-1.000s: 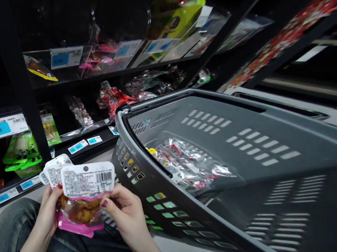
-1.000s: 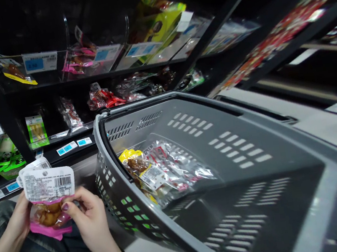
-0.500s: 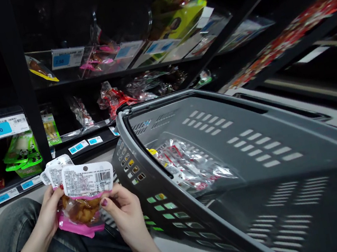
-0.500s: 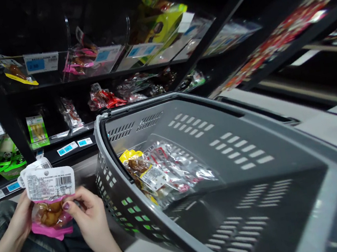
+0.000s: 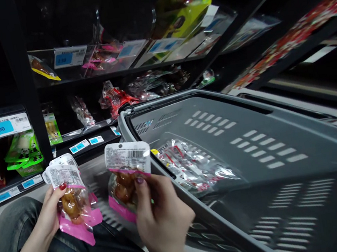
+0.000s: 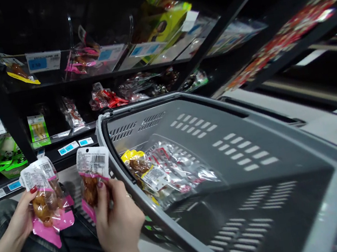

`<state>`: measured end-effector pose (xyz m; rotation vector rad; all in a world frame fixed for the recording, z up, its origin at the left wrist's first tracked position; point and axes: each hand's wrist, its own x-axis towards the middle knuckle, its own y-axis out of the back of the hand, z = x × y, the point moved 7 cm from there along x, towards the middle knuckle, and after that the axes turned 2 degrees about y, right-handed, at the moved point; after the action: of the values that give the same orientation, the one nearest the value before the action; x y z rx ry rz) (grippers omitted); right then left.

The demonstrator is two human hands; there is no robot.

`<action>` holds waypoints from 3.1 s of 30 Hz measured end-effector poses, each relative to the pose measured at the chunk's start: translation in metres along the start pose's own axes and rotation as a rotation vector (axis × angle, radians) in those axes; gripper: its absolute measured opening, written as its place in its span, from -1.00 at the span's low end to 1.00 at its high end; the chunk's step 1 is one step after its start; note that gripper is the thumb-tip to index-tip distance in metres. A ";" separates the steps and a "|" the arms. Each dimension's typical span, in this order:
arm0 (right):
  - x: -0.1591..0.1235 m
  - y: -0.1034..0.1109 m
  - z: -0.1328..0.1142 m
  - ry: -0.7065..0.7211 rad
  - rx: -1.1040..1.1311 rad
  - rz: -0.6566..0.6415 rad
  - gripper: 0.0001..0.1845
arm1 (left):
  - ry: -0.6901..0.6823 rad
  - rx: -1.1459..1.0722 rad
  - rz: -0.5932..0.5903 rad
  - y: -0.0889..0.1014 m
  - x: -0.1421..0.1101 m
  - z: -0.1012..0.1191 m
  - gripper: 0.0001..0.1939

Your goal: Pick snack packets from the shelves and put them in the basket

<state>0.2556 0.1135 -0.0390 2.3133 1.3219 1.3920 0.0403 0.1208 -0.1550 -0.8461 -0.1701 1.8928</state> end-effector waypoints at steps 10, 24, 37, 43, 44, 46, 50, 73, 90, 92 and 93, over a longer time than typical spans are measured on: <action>-0.040 -0.089 0.012 -0.317 0.487 -0.516 -0.84 | 0.180 -0.149 -0.028 0.002 -0.005 -0.016 -0.77; -0.051 -0.102 -0.003 -0.389 1.078 -0.722 -0.37 | 0.010 0.092 -0.153 -0.009 -0.009 -0.006 -0.61; -0.061 -0.109 0.012 -0.479 0.809 -0.691 -0.55 | 0.158 0.056 -0.124 -0.016 -0.003 -0.017 -0.67; -0.053 -0.104 0.019 -0.531 0.559 -0.690 -0.51 | 0.235 -0.095 -0.071 -0.011 0.004 -0.033 -0.71; -0.048 -0.101 0.019 -0.496 0.501 -0.670 -0.52 | 0.235 -0.103 -0.071 -0.011 0.004 -0.033 -0.72; -0.042 -0.097 0.018 -0.443 0.453 -0.652 -0.55 | 0.233 -0.110 -0.054 -0.009 0.003 -0.033 -0.73; -0.042 -0.098 0.021 -0.499 0.544 -0.708 -0.48 | 0.244 -0.150 -0.035 -0.008 0.001 -0.032 -0.75; -0.043 -0.066 -0.022 -0.431 0.734 -0.419 -0.82 | -0.053 0.073 -0.001 0.001 0.003 -0.019 -0.47; -0.031 -0.058 0.004 -0.795 1.099 -0.332 -0.73 | -0.044 0.011 -0.085 -0.005 0.006 0.007 -0.57; -0.031 -0.058 0.005 -0.774 1.087 -0.331 -0.72 | -0.037 0.003 -0.091 -0.005 0.006 0.006 -0.58; -0.030 -0.058 0.006 -0.762 1.075 -0.331 -0.72 | -0.035 -0.004 -0.087 -0.005 0.006 0.006 -0.59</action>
<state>0.2189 0.1283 -0.0917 2.4473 2.2386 -0.4696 0.0386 0.1297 -0.1515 -0.7961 -0.2288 1.8268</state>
